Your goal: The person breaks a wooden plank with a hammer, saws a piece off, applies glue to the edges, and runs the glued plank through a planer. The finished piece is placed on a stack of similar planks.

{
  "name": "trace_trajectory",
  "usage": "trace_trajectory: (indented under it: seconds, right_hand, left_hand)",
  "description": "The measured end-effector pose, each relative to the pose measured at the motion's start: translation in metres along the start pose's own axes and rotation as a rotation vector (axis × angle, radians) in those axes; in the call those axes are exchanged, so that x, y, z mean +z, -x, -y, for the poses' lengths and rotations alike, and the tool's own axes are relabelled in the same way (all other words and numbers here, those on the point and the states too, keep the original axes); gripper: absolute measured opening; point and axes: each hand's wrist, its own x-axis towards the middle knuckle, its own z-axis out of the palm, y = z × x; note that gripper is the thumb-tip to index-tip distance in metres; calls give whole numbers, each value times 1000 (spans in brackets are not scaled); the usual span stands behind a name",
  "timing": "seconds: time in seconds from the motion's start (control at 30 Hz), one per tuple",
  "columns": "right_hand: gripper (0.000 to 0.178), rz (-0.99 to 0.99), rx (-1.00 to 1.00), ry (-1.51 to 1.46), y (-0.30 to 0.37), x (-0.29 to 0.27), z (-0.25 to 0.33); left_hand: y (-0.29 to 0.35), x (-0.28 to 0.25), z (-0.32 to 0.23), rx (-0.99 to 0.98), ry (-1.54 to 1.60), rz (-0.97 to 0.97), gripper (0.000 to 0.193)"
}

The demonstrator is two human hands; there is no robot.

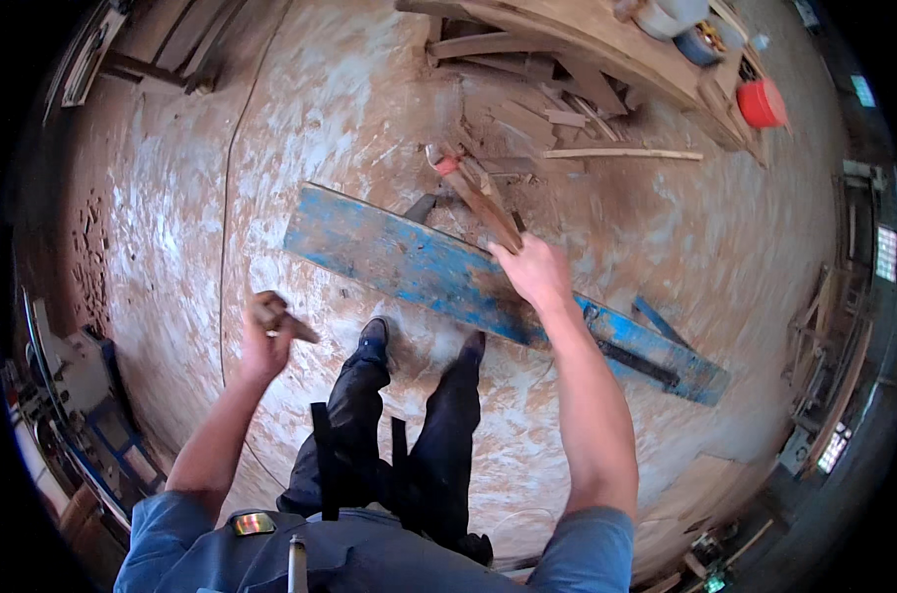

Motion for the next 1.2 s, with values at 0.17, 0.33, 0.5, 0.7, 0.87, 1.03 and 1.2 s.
trace_trajectory:
  seconds: [0.17,0.33,0.5,0.7,0.87,1.03,1.2]
  right_hand:
    - [60,134,-148,125,-90,46,52]
    - [49,209,-238,-20,-145,123,61]
    - [36,394,-438,-138,-185,181,5]
    - [41,382,-395,-203,-181,157,10]
    - [47,249,-533,-274,-120,90,34]
    - [35,546,-835,-77,93,66,69]
    - [69,608,-1662,137,271,126,22]
  left_hand:
    - [24,-62,-37,-189,77,-321,41]
    - [39,-76,-75,-339,-172,-298,43]
    - [35,-81,-112,-362,-193,-414,47]
    - [76,-54,-139,-444,147,-631,35]
    - [137,-43,-180,-470,316,-819,29]
    - [244,-12,-225,-403,315,-1103,39]
    - [372,37,-287,-6,591,-1419,40]
